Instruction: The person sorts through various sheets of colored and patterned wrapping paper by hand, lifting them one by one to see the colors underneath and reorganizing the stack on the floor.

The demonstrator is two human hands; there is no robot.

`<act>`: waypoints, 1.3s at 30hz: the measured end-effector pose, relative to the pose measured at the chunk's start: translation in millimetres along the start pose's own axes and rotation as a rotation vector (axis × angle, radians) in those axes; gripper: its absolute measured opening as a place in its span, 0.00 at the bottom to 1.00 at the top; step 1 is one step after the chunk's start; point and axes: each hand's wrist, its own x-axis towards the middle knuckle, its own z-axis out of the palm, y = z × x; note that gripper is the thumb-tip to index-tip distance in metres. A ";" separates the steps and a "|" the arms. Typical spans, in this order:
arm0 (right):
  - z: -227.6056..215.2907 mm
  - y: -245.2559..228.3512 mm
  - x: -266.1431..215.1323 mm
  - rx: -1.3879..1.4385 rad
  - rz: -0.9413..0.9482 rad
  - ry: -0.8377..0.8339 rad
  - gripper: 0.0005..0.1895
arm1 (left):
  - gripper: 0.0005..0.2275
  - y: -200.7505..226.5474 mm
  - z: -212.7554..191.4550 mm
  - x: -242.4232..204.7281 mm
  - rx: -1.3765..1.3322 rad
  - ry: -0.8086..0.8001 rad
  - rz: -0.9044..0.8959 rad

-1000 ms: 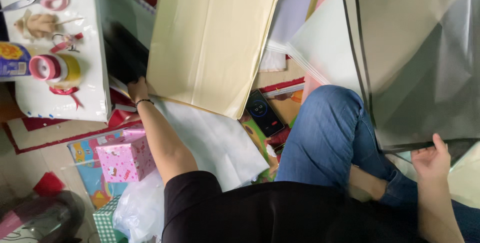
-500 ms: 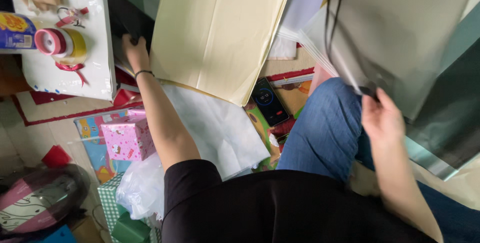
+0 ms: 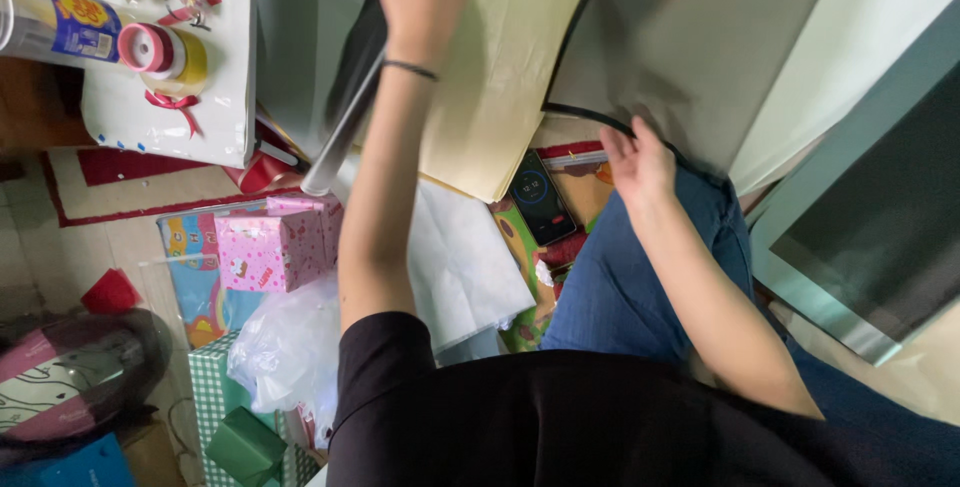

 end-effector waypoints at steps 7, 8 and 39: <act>9.8 51.1 -6.9 0.008 0.050 -0.117 0.14 | 0.06 185.9 -52.0 21.2 -0.350 0.175 0.058; 10.6 49.9 -13.0 -0.069 0.036 -0.162 0.14 | 0.06 210.3 -55.9 19.5 -0.365 0.184 -0.023; 13.7 -110.7 50.3 -0.627 -0.539 0.109 0.26 | 0.18 178.8 70.2 -34.9 -0.672 -0.483 -0.292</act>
